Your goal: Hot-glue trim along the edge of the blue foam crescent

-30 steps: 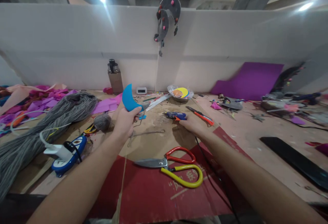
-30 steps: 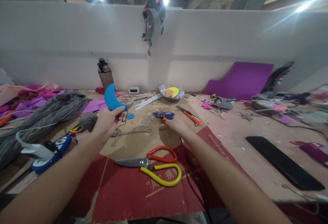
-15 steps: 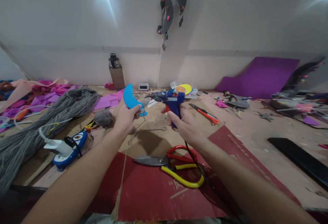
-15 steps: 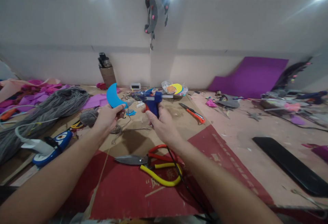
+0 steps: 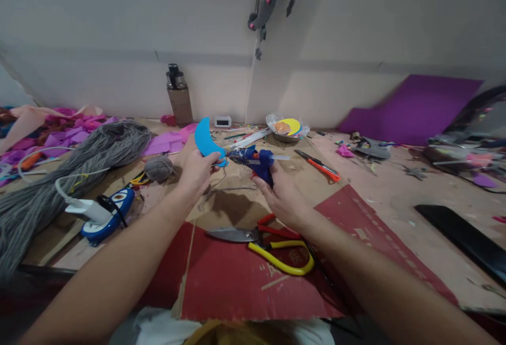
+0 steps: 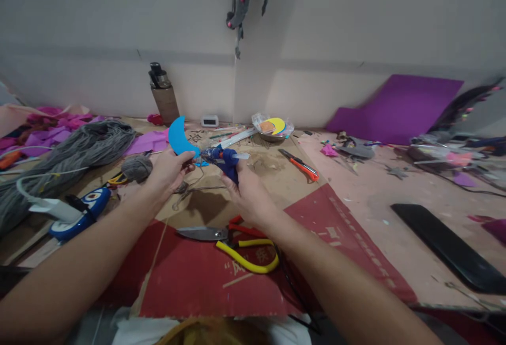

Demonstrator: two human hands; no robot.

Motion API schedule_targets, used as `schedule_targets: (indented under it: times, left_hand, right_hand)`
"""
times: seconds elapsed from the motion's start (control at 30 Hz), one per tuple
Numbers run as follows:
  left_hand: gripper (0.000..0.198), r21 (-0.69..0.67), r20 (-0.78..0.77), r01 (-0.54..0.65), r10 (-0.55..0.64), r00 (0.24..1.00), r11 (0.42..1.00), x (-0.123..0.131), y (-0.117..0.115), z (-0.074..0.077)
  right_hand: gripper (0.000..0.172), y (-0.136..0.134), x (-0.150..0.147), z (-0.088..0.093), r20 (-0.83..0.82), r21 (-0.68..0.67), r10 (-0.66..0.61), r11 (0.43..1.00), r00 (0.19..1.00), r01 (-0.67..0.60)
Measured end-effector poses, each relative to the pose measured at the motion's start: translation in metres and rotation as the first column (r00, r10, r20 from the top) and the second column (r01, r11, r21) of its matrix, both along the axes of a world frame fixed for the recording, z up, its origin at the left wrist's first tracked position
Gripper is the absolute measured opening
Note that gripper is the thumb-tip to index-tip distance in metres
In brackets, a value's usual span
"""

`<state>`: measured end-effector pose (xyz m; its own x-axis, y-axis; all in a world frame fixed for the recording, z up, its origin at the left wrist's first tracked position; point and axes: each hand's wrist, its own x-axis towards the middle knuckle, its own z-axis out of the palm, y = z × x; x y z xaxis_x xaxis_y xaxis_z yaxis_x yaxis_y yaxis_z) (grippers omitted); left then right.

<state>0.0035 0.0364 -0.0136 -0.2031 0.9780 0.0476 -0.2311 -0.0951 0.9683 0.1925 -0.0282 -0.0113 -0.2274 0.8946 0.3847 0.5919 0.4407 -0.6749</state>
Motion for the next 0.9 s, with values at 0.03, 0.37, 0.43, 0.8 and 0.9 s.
schedule_targets:
  times: [0.03,0.37,0.43,0.8,0.9]
  left_hand:
    - [0.020,0.000,0.000,-0.001,0.001,1.000,1.000,0.0002,0.0000,0.0003]
    - [0.020,0.028,-0.030,0.013,-0.012,0.999,1.000,0.0032,-0.0040,-0.0001]
    - [0.020,0.035,-0.046,0.006,-0.004,0.999,0.999,0.0042,-0.0045,-0.0007]
    - [0.017,0.085,-0.111,-0.010,0.019,0.994,0.996,0.0056,-0.0067,-0.0007]
    - [0.018,0.088,-0.113,-0.015,0.024,0.993,0.996,0.0057,-0.0057,-0.0020]
  right_hand:
    - [0.037,-0.0006,-0.0005,0.0003,0.008,-0.012,-0.006,1.000,1.000,0.006]
    - [0.036,0.0039,0.0020,-0.0078,0.044,0.033,-0.064,0.997,0.997,0.063]
    - [0.036,0.0042,0.0026,-0.0078,0.055,0.040,-0.082,0.996,0.995,0.080]
    - [0.040,-0.0007,0.0025,-0.0035,0.067,-0.010,-0.072,0.997,0.995,0.072]
    - [0.039,0.0002,0.0031,-0.0050,0.054,0.020,-0.057,0.998,0.997,0.056]
